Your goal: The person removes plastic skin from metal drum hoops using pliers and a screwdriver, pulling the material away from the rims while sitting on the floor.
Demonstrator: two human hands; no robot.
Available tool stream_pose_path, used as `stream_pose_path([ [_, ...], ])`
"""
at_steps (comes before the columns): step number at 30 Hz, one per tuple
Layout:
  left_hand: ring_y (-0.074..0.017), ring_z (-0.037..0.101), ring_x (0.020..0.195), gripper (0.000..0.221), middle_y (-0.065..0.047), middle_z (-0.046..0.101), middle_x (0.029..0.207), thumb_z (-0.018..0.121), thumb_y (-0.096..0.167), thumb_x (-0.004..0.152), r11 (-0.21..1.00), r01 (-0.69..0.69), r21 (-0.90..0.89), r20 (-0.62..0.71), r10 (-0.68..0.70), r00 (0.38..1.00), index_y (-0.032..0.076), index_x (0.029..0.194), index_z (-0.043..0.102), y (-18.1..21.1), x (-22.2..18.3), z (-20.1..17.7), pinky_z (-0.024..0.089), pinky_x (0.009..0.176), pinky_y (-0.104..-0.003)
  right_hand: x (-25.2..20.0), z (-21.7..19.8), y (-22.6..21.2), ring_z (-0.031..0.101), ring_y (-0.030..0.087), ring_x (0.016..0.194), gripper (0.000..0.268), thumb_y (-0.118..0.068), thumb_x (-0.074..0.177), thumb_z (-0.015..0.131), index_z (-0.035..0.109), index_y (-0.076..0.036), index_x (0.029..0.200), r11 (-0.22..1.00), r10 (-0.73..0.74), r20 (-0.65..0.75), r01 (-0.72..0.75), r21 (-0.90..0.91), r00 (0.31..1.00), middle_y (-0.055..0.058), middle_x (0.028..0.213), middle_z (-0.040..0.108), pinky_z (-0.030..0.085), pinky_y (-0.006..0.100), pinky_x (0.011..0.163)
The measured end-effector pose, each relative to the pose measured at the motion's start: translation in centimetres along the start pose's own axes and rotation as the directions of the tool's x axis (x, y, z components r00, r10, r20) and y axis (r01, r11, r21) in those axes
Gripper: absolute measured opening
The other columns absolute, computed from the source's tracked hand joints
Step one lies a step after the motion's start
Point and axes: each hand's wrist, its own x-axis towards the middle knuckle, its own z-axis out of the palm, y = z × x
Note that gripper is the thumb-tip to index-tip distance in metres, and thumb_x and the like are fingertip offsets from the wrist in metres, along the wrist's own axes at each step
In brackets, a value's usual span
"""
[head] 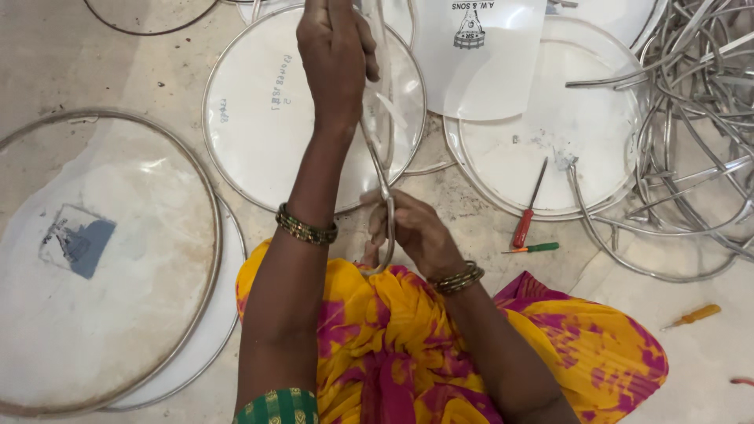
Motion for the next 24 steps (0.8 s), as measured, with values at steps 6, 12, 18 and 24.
stream_pose_path([
  [6, -0.0119, 0.059, 0.047, 0.045, -0.003, 0.062, 0.064, 0.041, 0.032, 0.112, 0.974, -0.005, 0.228, -0.061, 0.02, 0.998, 0.003, 0.147, 0.044, 0.8, -3.4, 1.5, 0.049, 0.042, -0.028, 2.7, -2.0, -1.2, 0.068, 0.016, 0.067, 0.044, -0.027, 0.109, 0.048, 0.059, 0.006, 0.135, 0.975, 0.181, -0.065, -0.171, 0.14, 0.981, 0.013, 0.088, 0.072, 0.059, 0.033, 0.063],
  [12, -0.0207, 0.073, 0.067, 0.046, -0.008, 0.069, 0.075, 0.041, 0.023, 0.116, 0.817, -0.114, 0.565, -0.089, 0.198, 0.976, 0.004, 0.156, 0.029, -1.2, -4.8, 2.8, 0.055, 0.06, -0.035, 3.9, -3.4, -0.5, 0.044, 0.001, 0.049, 0.017, -0.02, 0.11, 0.053, 0.063, -0.007, 0.114, 0.865, 0.311, -0.024, -0.273, 0.422, 0.95, -0.006, 0.068, 0.056, 0.03, 0.018, 0.041],
  [18, -0.0361, 0.071, 0.069, 0.036, -0.018, 0.069, 0.078, 0.045, 0.018, 0.112, 0.689, -0.116, 0.715, -0.133, 0.297, 0.946, 0.0, 0.142, 0.035, -3.9, -2.0, 4.1, 0.053, 0.056, -0.042, 5.5, -2.7, -0.4, 0.03, 0.004, 0.039, 0.029, -0.037, 0.107, 0.052, 0.058, -0.015, 0.089, 0.873, 0.264, -0.18, -0.156, 0.462, 0.947, -0.009, 0.053, 0.041, 0.021, 0.021, 0.034],
  [24, -0.0444, 0.069, 0.073, 0.013, -0.022, 0.07, 0.081, 0.046, 0.014, 0.108, 0.636, -0.033, 0.771, -0.19, 0.28, 0.941, 0.001, 0.109, 0.048, -6.5, 1.6, 5.3, 0.056, 0.061, -0.048, 6.9, -1.3, -1.1, 0.027, 0.003, 0.038, 0.026, -0.031, 0.108, 0.054, 0.059, -0.016, 0.087, 0.921, 0.157, -0.362, -0.004, 0.39, 0.919, -0.011, 0.052, 0.039, 0.019, 0.022, 0.033],
])
